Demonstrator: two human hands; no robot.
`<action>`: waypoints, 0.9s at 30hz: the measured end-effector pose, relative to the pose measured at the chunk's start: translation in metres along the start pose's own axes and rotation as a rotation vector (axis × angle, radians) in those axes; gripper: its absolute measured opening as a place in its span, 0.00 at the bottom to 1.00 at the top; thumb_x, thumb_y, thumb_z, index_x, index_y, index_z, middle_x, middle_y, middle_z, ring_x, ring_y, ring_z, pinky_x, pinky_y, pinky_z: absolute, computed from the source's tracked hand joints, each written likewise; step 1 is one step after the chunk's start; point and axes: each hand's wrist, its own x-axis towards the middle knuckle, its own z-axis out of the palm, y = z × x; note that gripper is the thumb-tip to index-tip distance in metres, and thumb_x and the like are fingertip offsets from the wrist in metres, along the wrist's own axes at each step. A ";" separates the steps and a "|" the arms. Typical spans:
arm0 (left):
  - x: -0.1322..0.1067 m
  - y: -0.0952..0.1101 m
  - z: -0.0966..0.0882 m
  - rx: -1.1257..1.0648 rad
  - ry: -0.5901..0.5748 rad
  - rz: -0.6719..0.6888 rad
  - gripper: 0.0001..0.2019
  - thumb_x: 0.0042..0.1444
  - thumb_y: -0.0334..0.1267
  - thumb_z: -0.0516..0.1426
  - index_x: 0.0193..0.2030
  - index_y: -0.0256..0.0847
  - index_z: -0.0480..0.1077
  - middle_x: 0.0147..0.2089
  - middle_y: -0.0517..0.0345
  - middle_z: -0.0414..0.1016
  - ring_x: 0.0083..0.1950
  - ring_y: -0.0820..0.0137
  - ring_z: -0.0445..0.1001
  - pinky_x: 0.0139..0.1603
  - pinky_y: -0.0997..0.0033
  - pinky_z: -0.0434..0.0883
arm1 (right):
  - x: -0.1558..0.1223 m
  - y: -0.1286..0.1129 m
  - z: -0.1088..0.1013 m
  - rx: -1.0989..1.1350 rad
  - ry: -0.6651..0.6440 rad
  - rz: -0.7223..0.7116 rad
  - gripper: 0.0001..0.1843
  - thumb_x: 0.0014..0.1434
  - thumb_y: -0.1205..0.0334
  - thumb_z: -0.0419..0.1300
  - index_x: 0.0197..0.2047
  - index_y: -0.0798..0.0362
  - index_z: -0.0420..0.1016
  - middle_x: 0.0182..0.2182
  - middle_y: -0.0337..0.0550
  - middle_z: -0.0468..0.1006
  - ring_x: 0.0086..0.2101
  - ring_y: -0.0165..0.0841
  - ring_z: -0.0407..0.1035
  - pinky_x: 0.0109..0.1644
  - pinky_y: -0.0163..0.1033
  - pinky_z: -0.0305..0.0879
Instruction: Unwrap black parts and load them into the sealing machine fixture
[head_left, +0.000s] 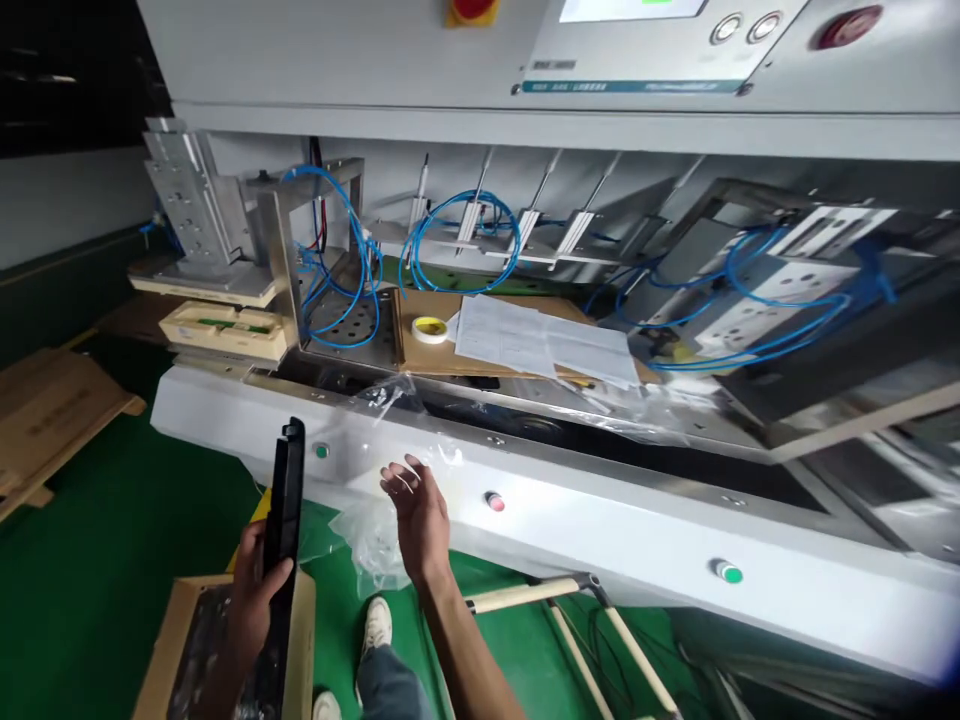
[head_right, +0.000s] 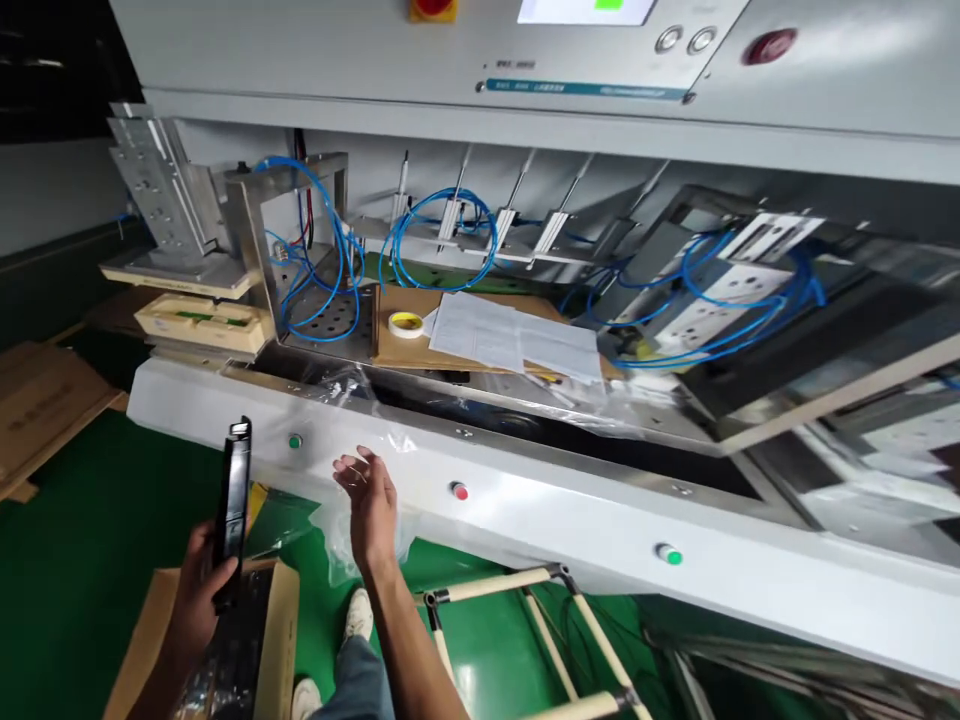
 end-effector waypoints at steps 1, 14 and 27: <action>0.011 0.002 0.018 0.000 -0.033 0.003 0.29 0.46 0.49 0.71 0.54 0.47 0.70 0.49 0.56 0.80 0.54 0.57 0.78 0.54 0.62 0.72 | 0.010 -0.007 -0.012 0.045 0.042 -0.009 0.35 0.46 0.33 0.75 0.47 0.51 0.78 0.38 0.42 0.84 0.41 0.38 0.81 0.52 0.44 0.77; 0.081 0.026 0.134 0.121 -0.083 0.073 0.26 0.46 0.48 0.71 0.49 0.45 0.72 0.42 0.58 0.76 0.46 0.61 0.74 0.47 0.66 0.68 | 0.026 -0.064 -0.115 -0.819 -0.170 0.204 0.37 0.63 0.27 0.56 0.34 0.56 0.81 0.28 0.51 0.84 0.26 0.39 0.78 0.32 0.41 0.71; 0.110 0.045 0.125 0.118 -0.080 0.092 0.29 0.44 0.49 0.73 0.51 0.44 0.72 0.48 0.51 0.82 0.59 0.48 0.77 0.59 0.55 0.70 | 0.156 -0.088 -0.067 -1.726 -0.371 -0.736 0.29 0.70 0.47 0.58 0.68 0.52 0.73 0.67 0.58 0.72 0.69 0.53 0.62 0.74 0.64 0.56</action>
